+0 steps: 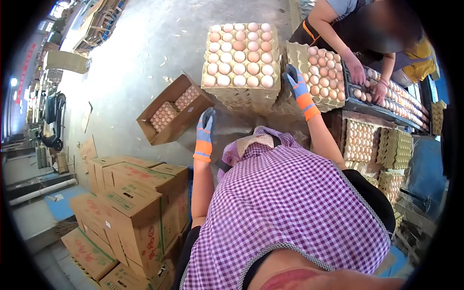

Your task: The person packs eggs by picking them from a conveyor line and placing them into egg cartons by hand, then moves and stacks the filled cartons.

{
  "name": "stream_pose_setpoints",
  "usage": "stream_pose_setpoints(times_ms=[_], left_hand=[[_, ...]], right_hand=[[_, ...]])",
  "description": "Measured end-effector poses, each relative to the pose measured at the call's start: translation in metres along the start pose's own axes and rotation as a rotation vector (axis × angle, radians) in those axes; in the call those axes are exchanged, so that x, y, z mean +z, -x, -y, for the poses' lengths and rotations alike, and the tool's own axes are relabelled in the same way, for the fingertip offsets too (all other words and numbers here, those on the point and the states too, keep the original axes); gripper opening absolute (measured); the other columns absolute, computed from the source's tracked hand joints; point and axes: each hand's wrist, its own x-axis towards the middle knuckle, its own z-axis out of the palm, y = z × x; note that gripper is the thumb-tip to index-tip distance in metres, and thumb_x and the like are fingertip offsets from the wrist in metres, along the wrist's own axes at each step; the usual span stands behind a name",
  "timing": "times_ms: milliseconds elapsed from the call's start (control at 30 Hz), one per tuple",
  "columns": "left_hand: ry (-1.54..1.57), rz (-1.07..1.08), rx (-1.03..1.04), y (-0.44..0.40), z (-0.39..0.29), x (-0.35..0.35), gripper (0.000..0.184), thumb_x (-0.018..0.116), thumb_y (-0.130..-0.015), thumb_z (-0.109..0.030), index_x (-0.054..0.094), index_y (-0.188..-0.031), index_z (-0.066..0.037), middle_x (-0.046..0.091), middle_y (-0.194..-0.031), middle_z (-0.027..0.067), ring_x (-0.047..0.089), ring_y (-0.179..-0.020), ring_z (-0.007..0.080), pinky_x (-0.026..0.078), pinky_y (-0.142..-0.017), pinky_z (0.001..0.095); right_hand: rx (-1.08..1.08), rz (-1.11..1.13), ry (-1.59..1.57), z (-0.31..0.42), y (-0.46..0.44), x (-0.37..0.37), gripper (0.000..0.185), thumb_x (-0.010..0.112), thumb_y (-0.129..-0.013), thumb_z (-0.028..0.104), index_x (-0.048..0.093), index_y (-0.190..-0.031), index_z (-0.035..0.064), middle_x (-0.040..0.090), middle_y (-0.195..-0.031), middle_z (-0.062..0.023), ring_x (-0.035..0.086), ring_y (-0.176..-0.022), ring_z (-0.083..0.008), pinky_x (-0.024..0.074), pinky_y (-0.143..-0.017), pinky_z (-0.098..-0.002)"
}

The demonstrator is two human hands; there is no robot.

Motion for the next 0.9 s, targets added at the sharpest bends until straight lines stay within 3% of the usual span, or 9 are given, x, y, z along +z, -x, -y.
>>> stream_pose_setpoints(times_ms=[133, 267, 333, 400, 533, 600, 667, 733, 900], left_hand=[[-0.125, -0.136, 0.095, -0.065, -0.029, -0.009, 0.041, 0.055, -0.100, -0.009, 0.047, -0.139, 0.002, 0.053, -0.137, 0.0103, 0.052, -0.123, 0.0186, 0.041, -0.108, 0.0306], [-0.321, -0.214, 0.186, -0.132, -0.056, 0.022, 0.051, 0.057, -0.099, -0.014, 0.041, -0.143, 0.003, 0.046, -0.145, 0.0150, 0.045, -0.132, 0.0236, 0.038, -0.111, 0.0338], [-0.877, -0.237, 0.290, -0.162, -0.052, 0.022, 0.064, 0.059, -0.097, -0.029, 0.035, -0.147, 0.004, 0.038, -0.150, 0.0244, 0.040, -0.136, 0.0358, 0.030, -0.115, 0.0412], [-1.033, -0.227, 0.102, -0.172, -0.045, 0.034, 0.064, 0.053, -0.099, -0.034, 0.034, -0.148, 0.004, 0.038, -0.150, 0.0268, 0.038, -0.138, 0.0380, 0.030, -0.115, 0.0407], [-0.955, -0.203, 0.085, -0.171, -0.035, 0.031, 0.058, 0.047, -0.102, -0.033, 0.037, -0.147, 0.003, 0.042, -0.148, 0.0250, 0.042, -0.136, 0.0364, 0.034, -0.112, 0.0390], [-0.957, -0.195, 0.068, -0.169, -0.039, 0.033, 0.054, 0.046, -0.103, -0.029, 0.038, -0.146, 0.003, 0.045, -0.146, 0.0239, 0.044, -0.134, 0.0359, 0.036, -0.110, 0.0391], [-0.868, -0.231, 0.078, -0.167, -0.044, 0.042, 0.052, 0.047, -0.102, -0.027, 0.039, -0.145, 0.002, 0.046, -0.145, 0.0240, 0.045, -0.134, 0.0351, 0.037, -0.109, 0.0392], [-0.855, -0.225, 0.126, -0.170, -0.042, 0.043, 0.052, 0.049, -0.102, -0.025, 0.039, -0.145, 0.002, 0.047, -0.144, 0.0240, 0.046, -0.132, 0.0343, 0.037, -0.109, 0.0395], [-0.648, -0.187, 0.118, -0.172, -0.036, 0.033, 0.055, 0.052, -0.101, -0.026, 0.037, -0.146, 0.003, 0.043, -0.143, 0.0232, 0.044, -0.132, 0.0349, 0.036, -0.110, 0.0403]], right_hand=[[0.073, -0.089, -0.081, -0.024, -0.049, 0.008, 0.055, 0.066, -0.094, 0.020, 0.045, -0.141, 0.0014, 0.054, -0.135, -0.0122, 0.051, -0.121, -0.0187, 0.0416, -0.103, -0.0309], [-0.111, 0.056, 0.488, 0.009, -0.053, 0.023, 0.063, 0.067, -0.091, 0.025, 0.041, -0.146, 0.0069, 0.044, -0.143, -0.0191, 0.044, -0.132, -0.0317, 0.0363, -0.110, -0.0396], [-0.111, 0.096, 0.604, 0.027, -0.044, 0.030, 0.067, 0.068, -0.090, 0.027, 0.038, -0.148, 0.0110, 0.041, -0.145, -0.0200, 0.040, -0.134, -0.0358, 0.0353, -0.111, -0.0416], [-0.202, 0.104, 0.473, 0.024, -0.043, 0.029, 0.069, 0.068, -0.090, 0.017, 0.035, -0.148, 0.0035, 0.038, -0.150, -0.0161, 0.037, -0.138, -0.0293, 0.0308, -0.115, -0.0391], [-0.118, 0.167, 0.526, 0.040, -0.035, 0.023, 0.063, 0.063, -0.091, 0.010, 0.038, -0.148, 0.0036, 0.039, -0.149, -0.0149, 0.037, -0.139, -0.0289, 0.0297, -0.115, -0.0380], [-0.058, 0.103, 0.516, 0.052, -0.026, 0.030, 0.058, 0.063, -0.090, 0.010, 0.045, -0.145, 0.0105, 0.041, -0.146, -0.0174, 0.042, -0.134, -0.0327, 0.0362, -0.111, -0.0395], [-0.024, 0.124, 0.614, 0.039, -0.015, 0.027, 0.053, 0.061, -0.091, 0.009, 0.047, -0.142, 0.0076, 0.043, -0.145, -0.0173, 0.042, -0.134, -0.0325, 0.0360, -0.111, -0.0392], [0.019, 0.070, 0.461, 0.046, -0.010, 0.036, 0.051, 0.061, -0.092, 0.010, 0.048, -0.141, 0.0045, 0.043, -0.144, -0.0180, 0.041, -0.135, -0.0321, 0.0351, -0.112, -0.0385], [0.115, -0.005, 0.365, 0.043, 0.006, 0.044, 0.053, 0.055, -0.097, 0.007, 0.039, -0.147, -0.0004, 0.044, -0.146, -0.0113, 0.041, -0.134, -0.0203, 0.0323, -0.112, -0.0323]])
